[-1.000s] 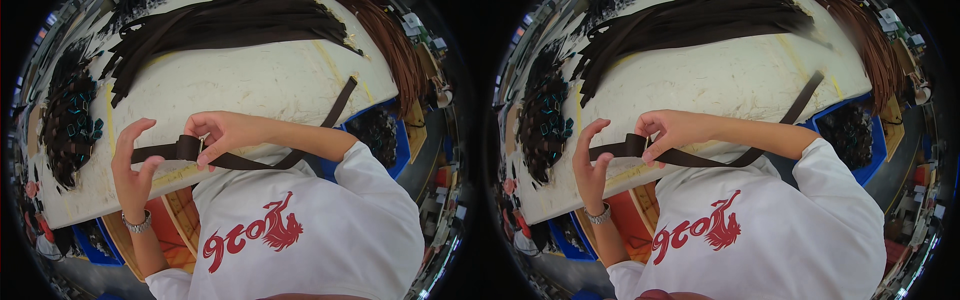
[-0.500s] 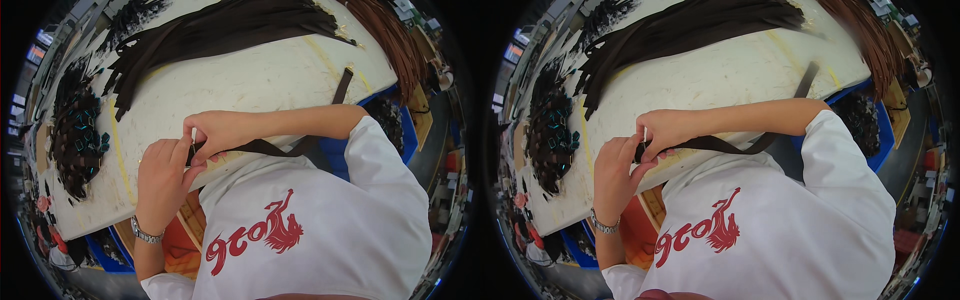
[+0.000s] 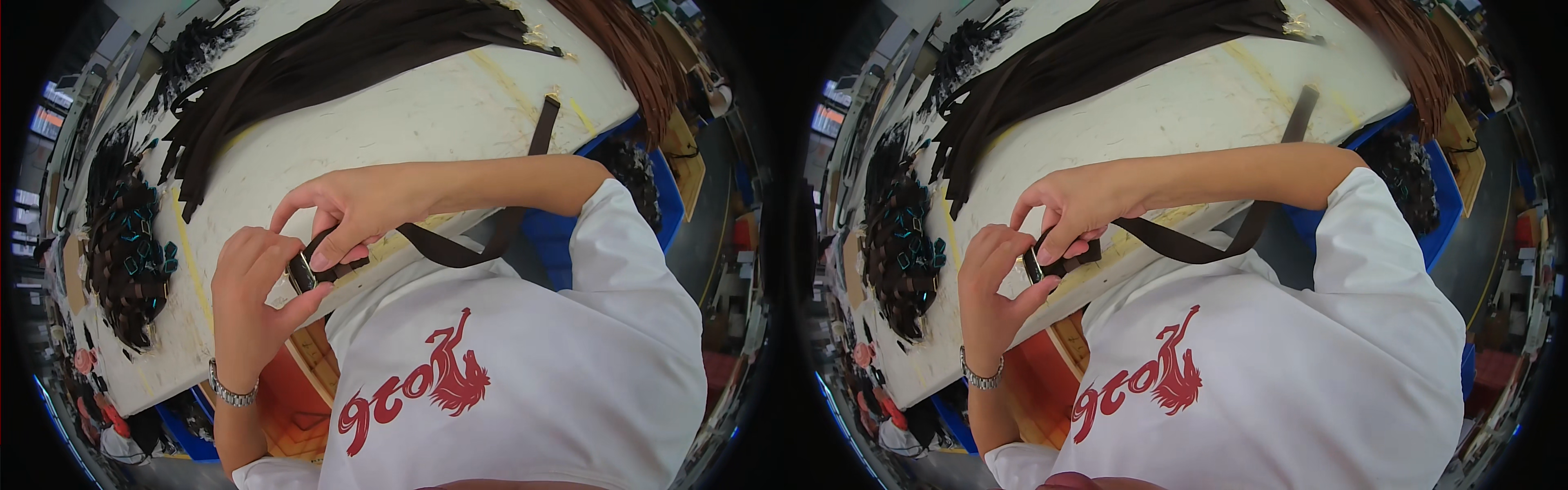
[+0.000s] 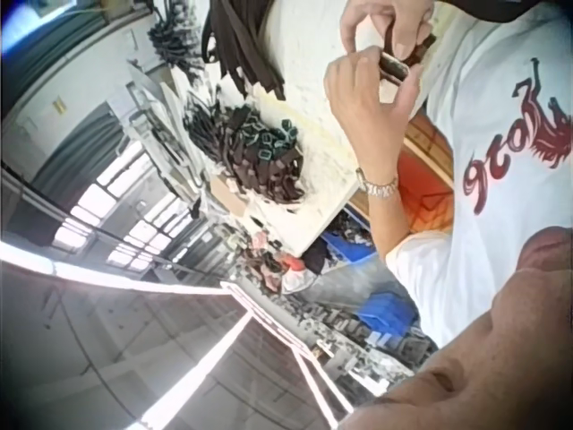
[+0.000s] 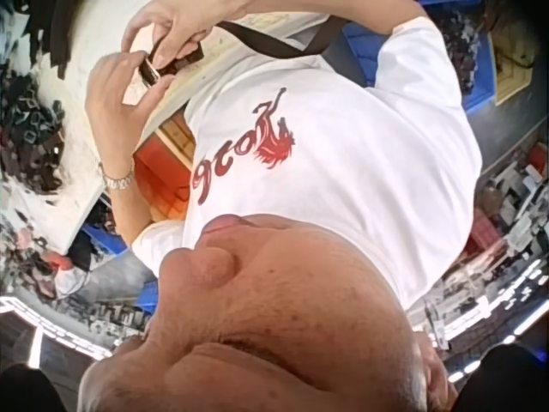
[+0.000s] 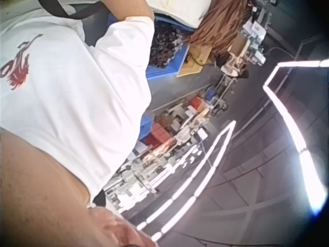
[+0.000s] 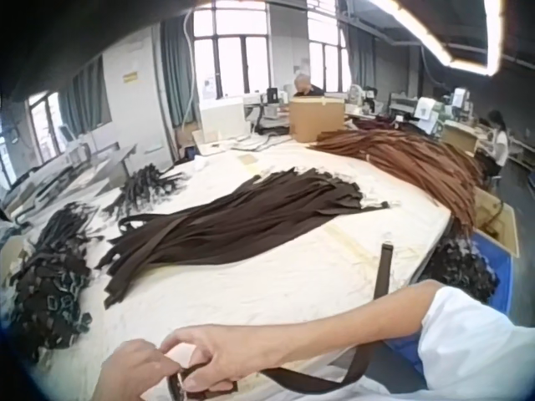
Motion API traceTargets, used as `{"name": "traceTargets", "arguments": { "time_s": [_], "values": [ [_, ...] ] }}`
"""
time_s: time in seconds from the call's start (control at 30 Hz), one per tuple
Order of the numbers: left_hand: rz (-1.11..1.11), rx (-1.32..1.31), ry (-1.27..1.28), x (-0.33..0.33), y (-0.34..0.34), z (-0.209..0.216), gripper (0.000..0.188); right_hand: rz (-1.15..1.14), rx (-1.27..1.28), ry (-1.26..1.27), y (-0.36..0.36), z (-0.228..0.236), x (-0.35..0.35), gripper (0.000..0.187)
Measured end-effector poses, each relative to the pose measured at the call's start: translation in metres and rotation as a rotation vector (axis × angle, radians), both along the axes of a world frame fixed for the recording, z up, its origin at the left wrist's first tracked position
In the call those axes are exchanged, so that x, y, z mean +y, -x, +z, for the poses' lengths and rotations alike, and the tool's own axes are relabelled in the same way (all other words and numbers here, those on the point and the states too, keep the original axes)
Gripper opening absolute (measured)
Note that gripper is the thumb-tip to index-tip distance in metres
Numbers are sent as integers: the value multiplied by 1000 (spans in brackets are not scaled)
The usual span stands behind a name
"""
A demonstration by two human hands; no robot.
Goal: The person assembles brown leather belts by hand at a workbench. They thread the belt strap through a metal buckle, fold the end, and secure it with a metal keeper. The person handles multiple belts sequentially, placing finished units on the table.
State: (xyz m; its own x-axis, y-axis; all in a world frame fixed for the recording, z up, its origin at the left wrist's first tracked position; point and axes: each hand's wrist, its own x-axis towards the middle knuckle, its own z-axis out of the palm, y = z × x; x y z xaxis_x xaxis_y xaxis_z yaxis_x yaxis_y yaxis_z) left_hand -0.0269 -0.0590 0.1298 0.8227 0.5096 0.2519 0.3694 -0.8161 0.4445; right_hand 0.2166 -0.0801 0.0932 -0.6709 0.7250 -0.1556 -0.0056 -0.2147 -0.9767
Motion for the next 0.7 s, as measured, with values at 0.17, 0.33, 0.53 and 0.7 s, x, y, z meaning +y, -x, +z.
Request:
{"name": "traceTargets", "arguments": {
  "time_s": [0.17,0.33,0.53,0.7],
  "values": [
    [142,-49,-33,-7,26,-8,47,-49,57,-42,-25,16,-8,68],
    [-33,-226,-3,-8,25,-24,53,29,-48,-115,-39,20,-7,63],
    [300,-315,930,-11,58,-40,44,-468,-483,-867,-57,10,-21,45],
    [278,-760,967,-7,46,-46,46,-133,130,-75,-35,8,-119,35]
  ]
}}
